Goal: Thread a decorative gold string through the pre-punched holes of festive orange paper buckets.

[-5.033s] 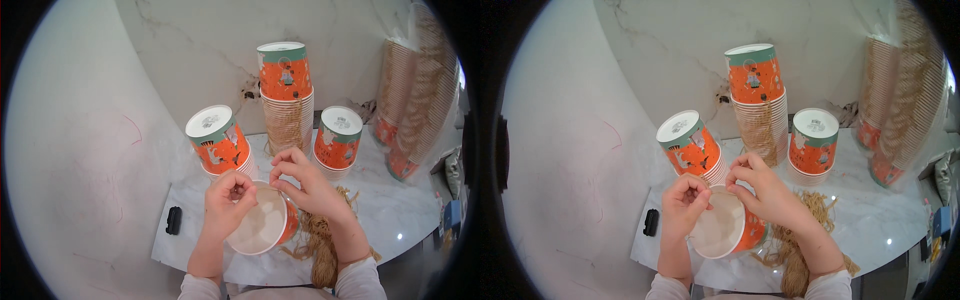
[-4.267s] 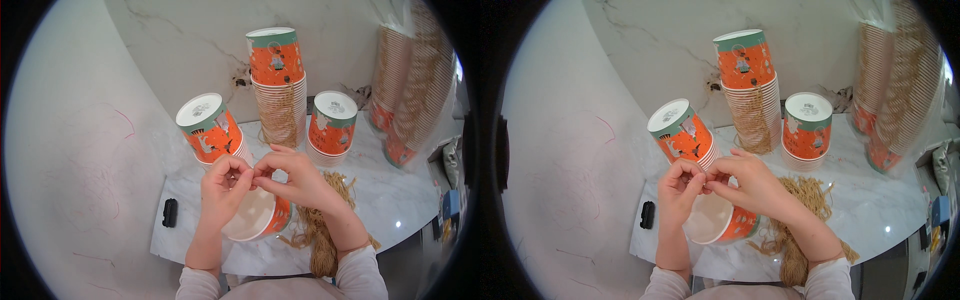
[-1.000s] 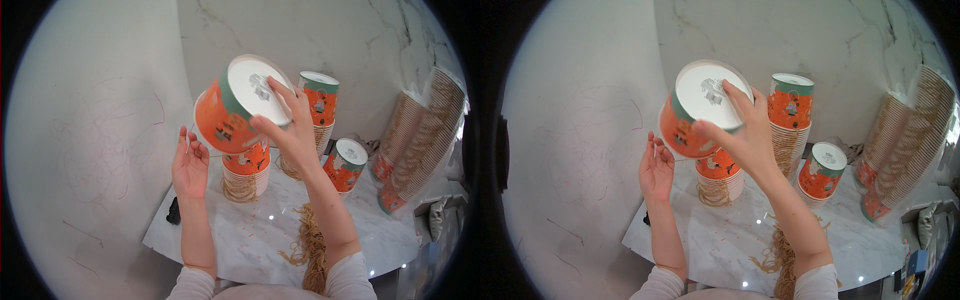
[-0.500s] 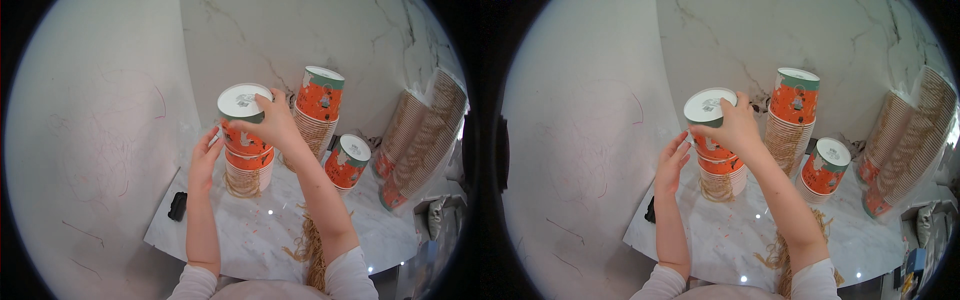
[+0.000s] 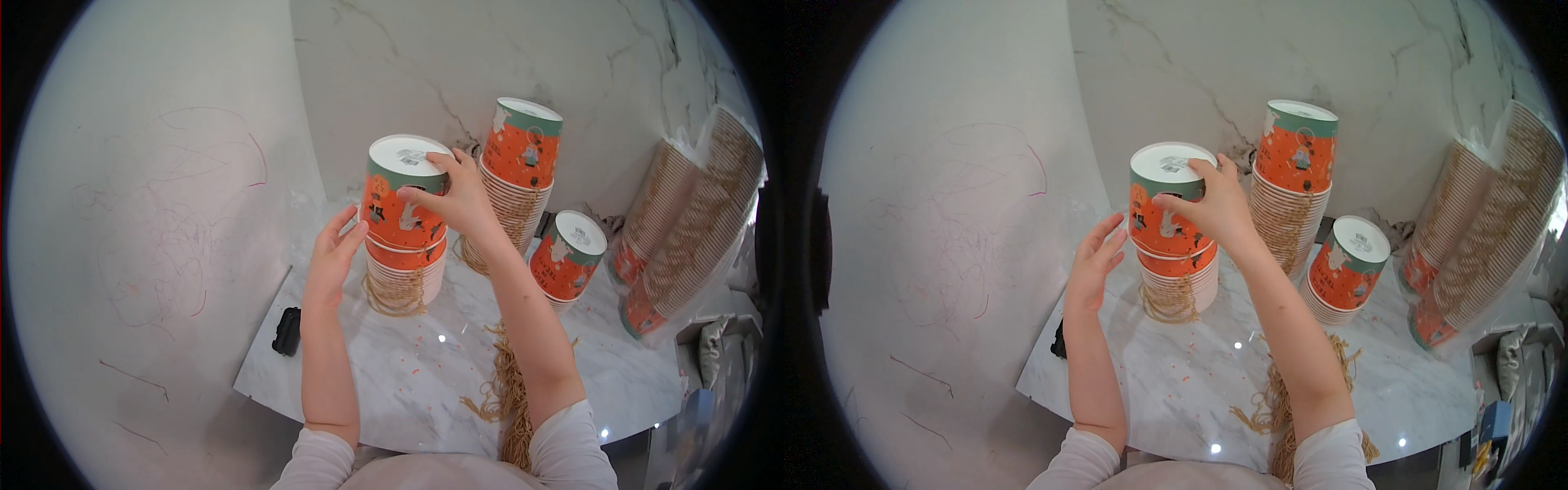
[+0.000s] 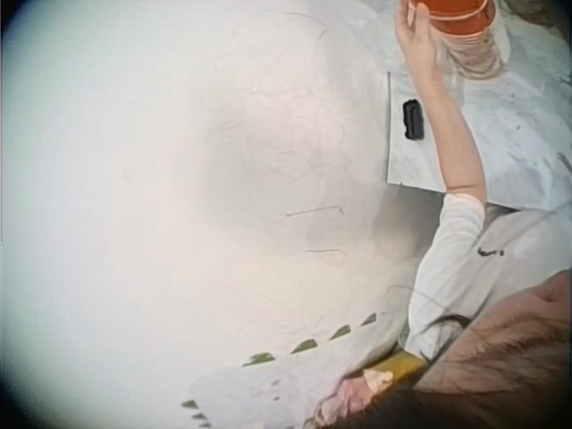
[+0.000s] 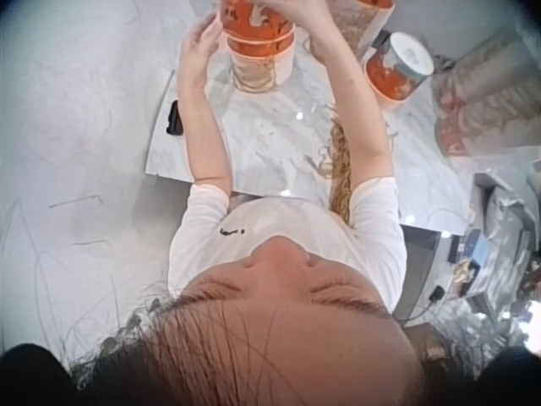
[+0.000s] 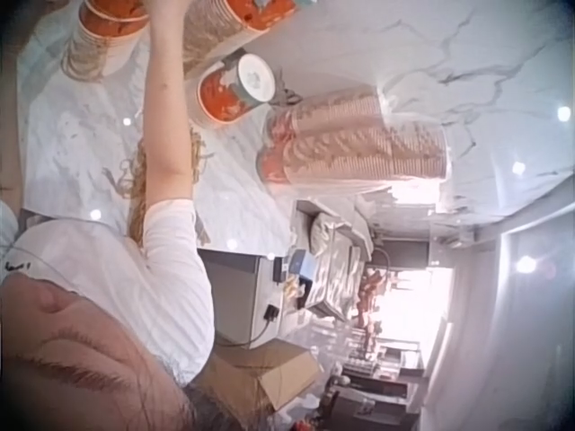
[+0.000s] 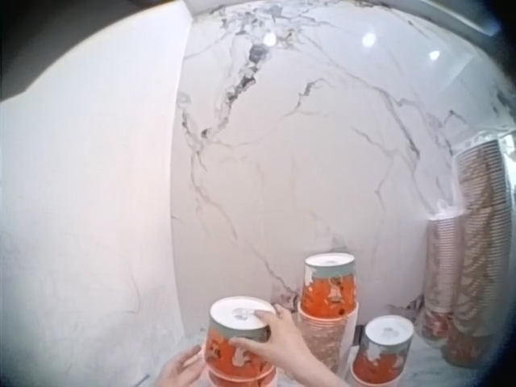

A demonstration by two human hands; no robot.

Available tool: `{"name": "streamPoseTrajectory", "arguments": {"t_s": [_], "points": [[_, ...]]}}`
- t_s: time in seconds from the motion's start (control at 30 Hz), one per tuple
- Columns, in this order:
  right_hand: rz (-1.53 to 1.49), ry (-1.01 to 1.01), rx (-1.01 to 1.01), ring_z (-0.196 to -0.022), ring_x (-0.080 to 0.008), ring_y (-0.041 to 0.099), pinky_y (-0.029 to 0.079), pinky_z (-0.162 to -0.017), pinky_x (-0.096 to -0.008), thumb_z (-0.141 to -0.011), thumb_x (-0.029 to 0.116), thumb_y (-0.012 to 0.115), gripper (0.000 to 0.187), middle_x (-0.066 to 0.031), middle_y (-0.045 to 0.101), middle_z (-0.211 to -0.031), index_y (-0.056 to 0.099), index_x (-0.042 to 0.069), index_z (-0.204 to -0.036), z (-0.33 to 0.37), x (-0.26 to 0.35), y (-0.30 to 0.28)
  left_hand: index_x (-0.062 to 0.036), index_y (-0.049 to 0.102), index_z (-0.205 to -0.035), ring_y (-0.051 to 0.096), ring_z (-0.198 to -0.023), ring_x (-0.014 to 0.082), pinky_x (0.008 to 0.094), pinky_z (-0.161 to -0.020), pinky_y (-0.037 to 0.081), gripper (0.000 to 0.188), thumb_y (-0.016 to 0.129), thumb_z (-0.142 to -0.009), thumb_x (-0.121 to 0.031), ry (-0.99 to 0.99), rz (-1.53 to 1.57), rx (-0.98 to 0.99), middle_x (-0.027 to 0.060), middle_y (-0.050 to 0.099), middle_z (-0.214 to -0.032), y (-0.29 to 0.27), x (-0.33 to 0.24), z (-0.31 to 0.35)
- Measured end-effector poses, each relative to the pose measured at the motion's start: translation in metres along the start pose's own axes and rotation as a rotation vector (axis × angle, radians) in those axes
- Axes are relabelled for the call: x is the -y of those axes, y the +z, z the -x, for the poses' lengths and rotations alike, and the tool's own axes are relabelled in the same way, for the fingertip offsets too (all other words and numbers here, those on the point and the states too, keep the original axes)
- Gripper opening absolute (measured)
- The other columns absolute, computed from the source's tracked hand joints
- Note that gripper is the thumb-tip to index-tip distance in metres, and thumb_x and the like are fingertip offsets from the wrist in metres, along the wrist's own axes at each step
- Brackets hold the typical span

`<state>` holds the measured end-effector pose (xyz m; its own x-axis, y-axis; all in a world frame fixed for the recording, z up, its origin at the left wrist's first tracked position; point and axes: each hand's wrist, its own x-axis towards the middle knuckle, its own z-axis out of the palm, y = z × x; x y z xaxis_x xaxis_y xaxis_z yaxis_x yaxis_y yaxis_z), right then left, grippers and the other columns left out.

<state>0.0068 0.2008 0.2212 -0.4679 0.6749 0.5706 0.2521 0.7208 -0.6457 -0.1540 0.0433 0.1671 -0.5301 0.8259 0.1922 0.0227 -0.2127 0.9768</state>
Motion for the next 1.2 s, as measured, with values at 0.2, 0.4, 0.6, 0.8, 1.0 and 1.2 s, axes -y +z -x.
{"name": "streamPoseTrajectory", "arguments": {"t_s": [0.2,0.4,0.6,0.8,1.0,1.2], "points": [[0.038,0.001,-0.017,-0.122,-0.0388,0.061,0.053,-0.099,-0.0427,-0.07,0.051,0.089,0.085,-0.0304,0.038,-0.15,0.062,0.0,-0.132,0.002,0.002,0.011,-0.0032,0.045,-0.151,0.045,-0.14,0.0218,0.0422,-0.112,0.038,0.071,0.068,-0.096,-0.04,-0.016,-0.068,-0.038,0.0105,0.046,-0.155,0.003,0.002,-0.001],[0.088,0.007,-0.055,-0.112,-0.0402,0.066,0.055,-0.094,-0.0441,-0.069,0.054,0.088,0.082,-0.0294,0.042,-0.145,0.064,-0.001,-0.125,0.01,0.003,0.02,-0.0017,0.041,-0.153,0.047,-0.139,0.0222,0.0417,-0.11,0.04,0.075,0.067,-0.097,-0.043,-0.02,-0.112,-0.019,0.0115,0.044,-0.156,0.001,0.006,-0.002],[0.131,0.031,-0.042,-0.11,-0.0407,0.067,0.057,-0.091,-0.044,-0.069,0.055,0.088,0.081,-0.0288,0.043,-0.144,0.065,0.0,-0.123,0.016,0.005,0.02,-0.0004,0.038,-0.155,0.048,-0.138,0.0226,0.041,-0.107,0.043,0.08,0.066,-0.096,-0.048,-0.048,-0.193,-0.015,0.0133,0.045,-0.156,-0.001,0.012,-0.006],[0.193,0.01,-0.062,-0.102,-0.0383,0.07,0.058,-0.087,-0.0428,-0.068,0.056,0.088,0.081,-0.027,0.044,-0.142,0.064,0.001,-0.122,0.019,0.0,0.024,0.0027,0.039,-0.153,0.054,-0.132,0.0236,0.0368,-0.105,0.043,0.083,0.065,-0.096,-0.052,-0.054,-0.33,-0.021,0.017,0.047,-0.153,-0.004,0.022,-0.013],[0.264,-0.03,-0.102,-0.097,-0.0374,0.071,0.058,-0.084,-0.0423,-0.068,0.059,0.088,0.081,-0.0262,0.045,-0.142,0.064,0.003,-0.122,0.025,-0.006,0.031,0.0106,0.037,-0.15,0.04,-0.145,0.0381,0.0434,-0.117,0.034,0.087,0.066,-0.096,-0.051,0.013,-0.8,-0.11,0.0316,0.037,-0.155,-0.005,0.033,-0.013],[0.26,-0.014,-0.104,-0.113,-0.0394,0.065,0.057,-0.09,-0.0449,-0.072,0.057,0.086,0.079,-0.0261,0.044,-0.142,0.063,0.003,-0.125,0.033,-0.012,0.036,0.0035,0.026,-0.157,0.056,-0.131,0.032,0.0416,-0.109,0.044,0.087,0.067,-0.097,-0.045,0.246,-0.808,-0.041,0.0238,0.044,-0.154,0.016,0.037,-0.012]]}}
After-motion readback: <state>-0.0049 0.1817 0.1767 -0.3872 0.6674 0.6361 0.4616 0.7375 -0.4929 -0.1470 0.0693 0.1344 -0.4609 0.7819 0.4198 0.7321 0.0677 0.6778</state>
